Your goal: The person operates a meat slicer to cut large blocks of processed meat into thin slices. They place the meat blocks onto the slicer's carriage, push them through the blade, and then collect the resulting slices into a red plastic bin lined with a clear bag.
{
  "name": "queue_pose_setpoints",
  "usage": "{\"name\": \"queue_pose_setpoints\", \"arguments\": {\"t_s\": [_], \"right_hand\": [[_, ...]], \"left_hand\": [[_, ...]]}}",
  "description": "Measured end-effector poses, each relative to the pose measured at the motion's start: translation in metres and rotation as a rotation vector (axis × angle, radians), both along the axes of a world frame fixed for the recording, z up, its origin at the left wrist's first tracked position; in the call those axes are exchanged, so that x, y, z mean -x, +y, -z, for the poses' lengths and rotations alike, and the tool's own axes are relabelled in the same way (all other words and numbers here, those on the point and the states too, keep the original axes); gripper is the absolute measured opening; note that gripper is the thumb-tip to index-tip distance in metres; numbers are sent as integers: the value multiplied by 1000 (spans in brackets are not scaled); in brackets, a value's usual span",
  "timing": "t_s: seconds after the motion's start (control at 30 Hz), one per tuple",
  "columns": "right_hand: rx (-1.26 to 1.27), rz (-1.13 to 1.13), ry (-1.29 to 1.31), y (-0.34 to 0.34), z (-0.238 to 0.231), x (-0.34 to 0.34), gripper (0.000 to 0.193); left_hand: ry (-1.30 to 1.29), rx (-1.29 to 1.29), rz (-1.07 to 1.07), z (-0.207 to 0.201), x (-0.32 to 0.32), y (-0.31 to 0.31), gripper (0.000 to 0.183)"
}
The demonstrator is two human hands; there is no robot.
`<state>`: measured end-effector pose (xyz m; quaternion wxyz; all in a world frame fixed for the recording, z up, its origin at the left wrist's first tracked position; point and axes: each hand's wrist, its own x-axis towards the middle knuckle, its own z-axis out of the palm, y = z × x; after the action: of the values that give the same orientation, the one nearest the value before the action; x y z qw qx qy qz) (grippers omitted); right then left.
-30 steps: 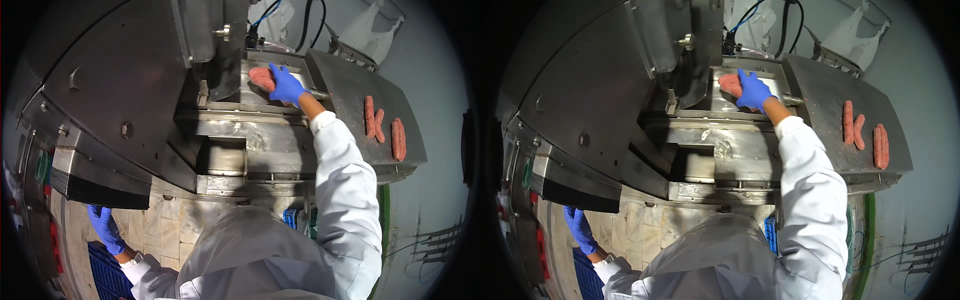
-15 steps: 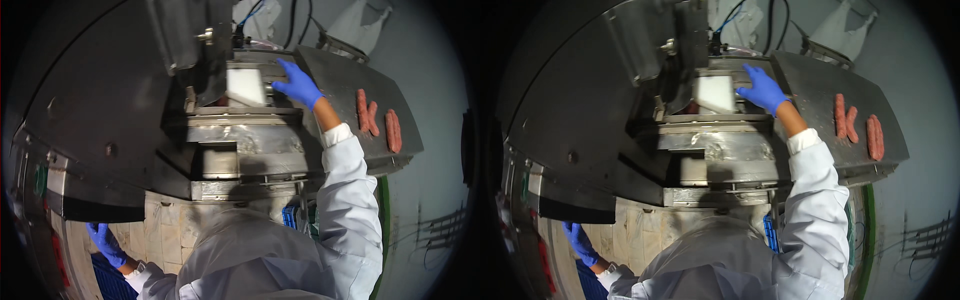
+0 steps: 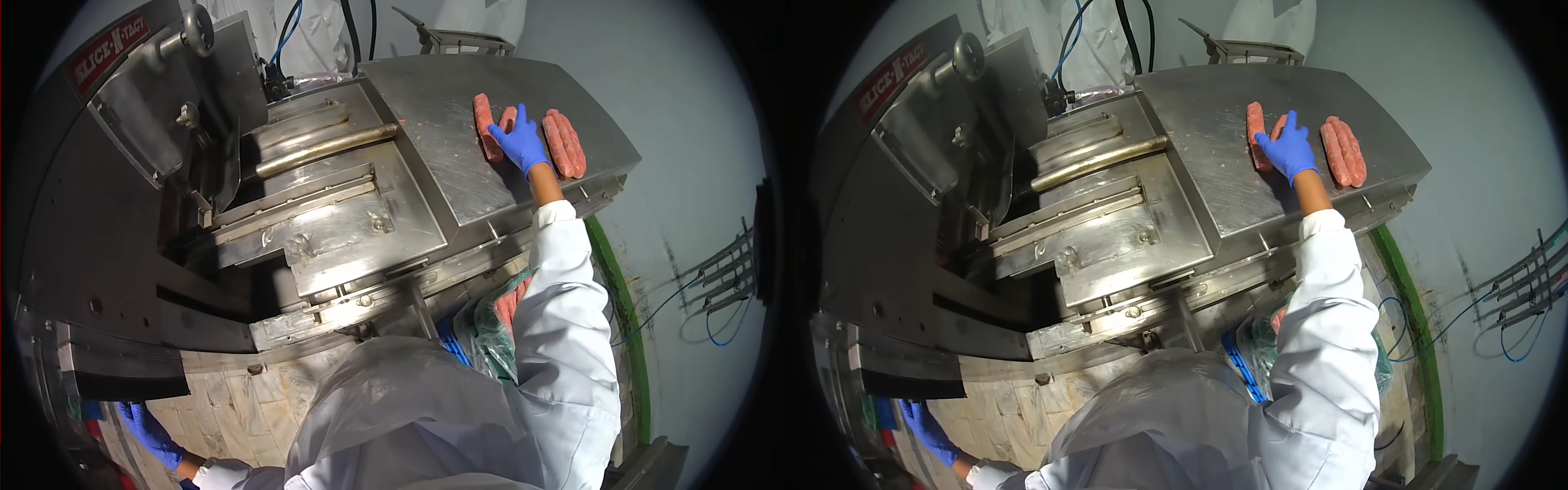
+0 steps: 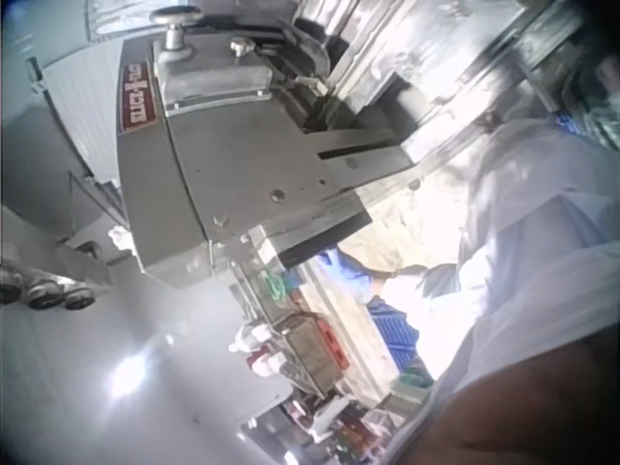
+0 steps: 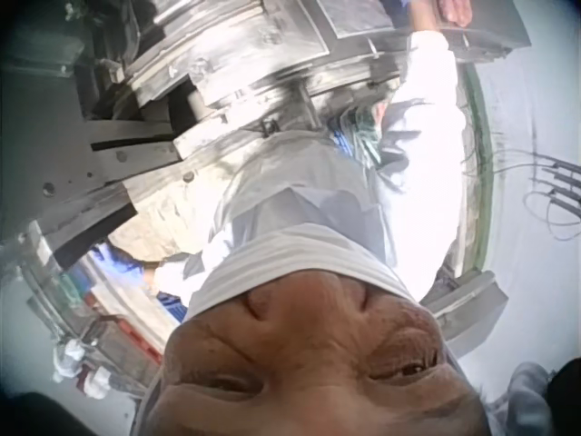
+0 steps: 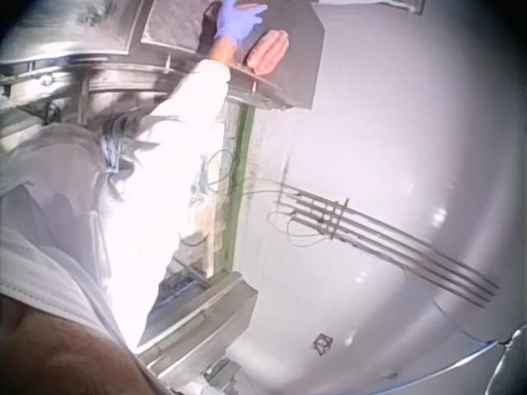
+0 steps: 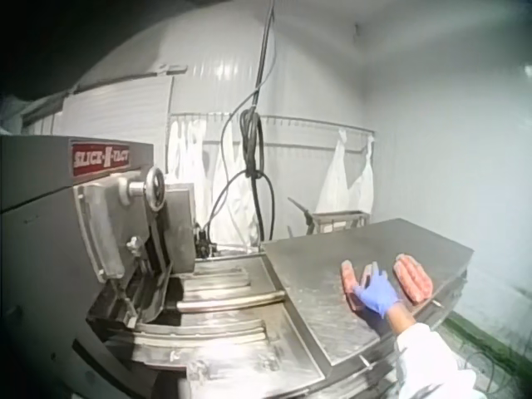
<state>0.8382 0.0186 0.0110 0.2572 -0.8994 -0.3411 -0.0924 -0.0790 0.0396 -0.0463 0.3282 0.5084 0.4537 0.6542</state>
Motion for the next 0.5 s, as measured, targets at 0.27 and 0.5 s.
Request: {"name": "queue_pose_setpoints", "arguments": {"t_s": [0.27,0.5], "right_hand": [[-64,-423,-161,-15,48,-48,75],[-511,-256,-223,8,-8,-34,65]], "left_hand": [[-7,-29,84,-3,-11,3,57],[11,-31,41,-14,-38,0,55]]}}
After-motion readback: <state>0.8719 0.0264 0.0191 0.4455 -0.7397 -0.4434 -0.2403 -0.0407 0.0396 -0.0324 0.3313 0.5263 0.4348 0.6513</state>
